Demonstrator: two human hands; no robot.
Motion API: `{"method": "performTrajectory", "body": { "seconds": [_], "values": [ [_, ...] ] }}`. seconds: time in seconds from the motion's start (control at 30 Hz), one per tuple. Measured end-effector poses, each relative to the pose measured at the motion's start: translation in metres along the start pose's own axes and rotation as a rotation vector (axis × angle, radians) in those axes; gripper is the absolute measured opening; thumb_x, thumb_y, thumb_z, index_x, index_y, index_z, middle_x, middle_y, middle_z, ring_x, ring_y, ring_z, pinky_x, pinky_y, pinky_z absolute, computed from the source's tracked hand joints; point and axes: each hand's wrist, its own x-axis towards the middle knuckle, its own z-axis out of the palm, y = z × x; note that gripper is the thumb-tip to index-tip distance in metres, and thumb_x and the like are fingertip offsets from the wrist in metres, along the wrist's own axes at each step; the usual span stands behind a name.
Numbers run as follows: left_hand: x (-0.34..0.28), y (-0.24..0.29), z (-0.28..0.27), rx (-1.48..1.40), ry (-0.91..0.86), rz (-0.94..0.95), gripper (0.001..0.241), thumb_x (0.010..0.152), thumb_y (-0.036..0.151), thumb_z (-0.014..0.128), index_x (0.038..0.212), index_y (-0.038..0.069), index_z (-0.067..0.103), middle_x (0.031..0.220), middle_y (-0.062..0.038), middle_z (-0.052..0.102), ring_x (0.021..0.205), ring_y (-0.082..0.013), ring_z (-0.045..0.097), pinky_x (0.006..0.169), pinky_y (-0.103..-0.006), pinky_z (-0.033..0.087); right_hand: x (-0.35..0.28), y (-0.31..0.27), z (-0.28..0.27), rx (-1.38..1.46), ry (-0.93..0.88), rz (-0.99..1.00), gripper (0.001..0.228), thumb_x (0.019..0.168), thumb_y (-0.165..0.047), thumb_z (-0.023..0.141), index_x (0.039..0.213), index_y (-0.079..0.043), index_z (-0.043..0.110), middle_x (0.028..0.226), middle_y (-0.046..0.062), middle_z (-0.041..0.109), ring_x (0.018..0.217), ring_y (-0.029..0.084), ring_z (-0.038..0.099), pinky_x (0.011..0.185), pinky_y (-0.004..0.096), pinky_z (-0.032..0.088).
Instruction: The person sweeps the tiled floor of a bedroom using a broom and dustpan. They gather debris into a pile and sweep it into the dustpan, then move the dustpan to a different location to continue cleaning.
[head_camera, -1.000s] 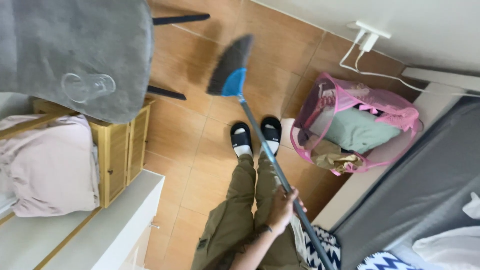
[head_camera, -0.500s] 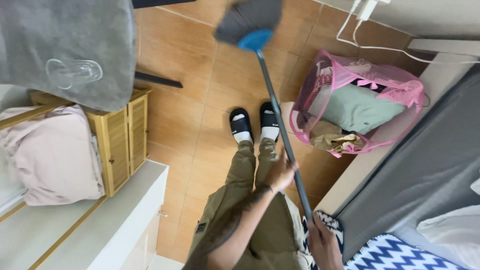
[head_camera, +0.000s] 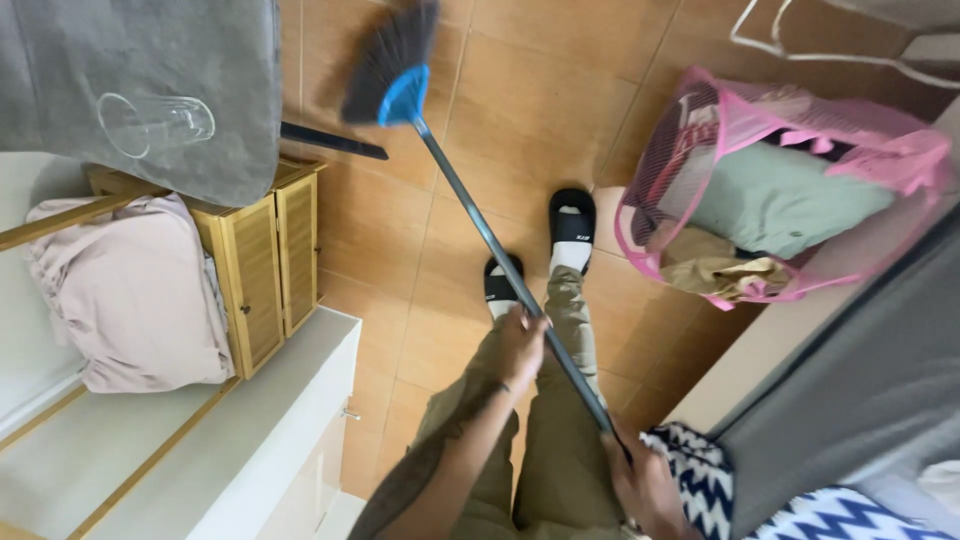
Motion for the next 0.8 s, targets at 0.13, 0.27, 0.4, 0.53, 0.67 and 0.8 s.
{"method": "performTrajectory", "body": {
  "seconds": [0.13,0.27,0.4,0.53,0.67,0.8],
  "values": [
    [0.065,0.017,-0.042,-0.128,-0.002,0.048,0.04,0.101,0.016,0.063,0.137,0.007,0.048,0.091,-0.005,0.061,0.069,-0.0117,0.06,0.049,-0.0254,0.052,0.088,-0.071,0.045,0.035,-0.056,-0.047,0.047,0.094,-0.011,0.059,0.141,-0.006,0.059,0.096,0.026,0.075,0.075,0.034,0.075,0.066,0.042,0.058],
    [0.117,0.003,-0.07,-0.251,0.081,0.042,0.07,0.095,0.007,0.058,0.154,0.016,0.023,0.118,-0.005,0.059,0.081,-0.012,0.068,0.058,-0.0279,0.061,0.16,-0.076,0.108,0.064,0.051,-0.343,0.039,0.099,-0.014,0.061,0.138,-0.007,0.062,0.082,0.027,0.071,0.064,0.034,0.071,0.056,0.045,0.056],
    [0.148,-0.004,-0.091,-0.161,0.144,0.262,0.07,0.102,0.01,0.058,0.163,0.011,0.024,0.121,-0.016,0.062,0.083,-0.0144,0.063,0.062,-0.0299,0.058,0.221,-0.127,0.126,-0.005,-0.14,-0.197,0.04,0.101,-0.019,0.055,0.141,-0.017,0.057,0.072,0.025,0.071,0.052,0.033,0.07,0.053,0.048,0.06],
    [0.164,0.032,-0.103,-0.243,0.206,0.19,0.075,0.102,0.016,0.055,0.162,0.019,0.011,0.128,-0.007,0.056,0.081,-0.0131,0.06,0.059,-0.0308,0.059,0.266,-0.18,0.13,-0.197,-0.249,-0.263,0.026,0.107,-0.023,0.047,0.127,-0.015,0.061,0.077,0.022,0.071,0.062,0.037,0.071,0.062,0.053,0.057],
    [0.202,0.033,-0.12,-0.278,-0.017,0.178,0.072,0.107,0.021,0.055,0.167,0.012,0.016,0.116,-0.012,0.056,0.084,-0.0163,0.063,0.067,-0.0329,0.067,0.286,-0.201,0.125,-0.259,-0.18,-0.235,0.021,0.101,-0.022,0.055,0.119,-0.015,0.065,0.091,0.021,0.072,0.085,0.041,0.072,0.076,0.056,0.056],
    [0.192,-0.004,-0.1,-0.35,-0.158,0.254,0.072,0.102,0.011,0.067,0.157,-0.002,0.022,0.12,-0.007,0.055,0.09,-0.0202,0.065,0.061,-0.0358,0.059,0.248,-0.157,0.113,-0.111,-0.041,-0.433,0.022,0.1,-0.016,0.059,0.121,-0.008,0.064,0.096,0.024,0.073,0.094,0.046,0.071,0.078,0.056,0.057]
  ]
}}
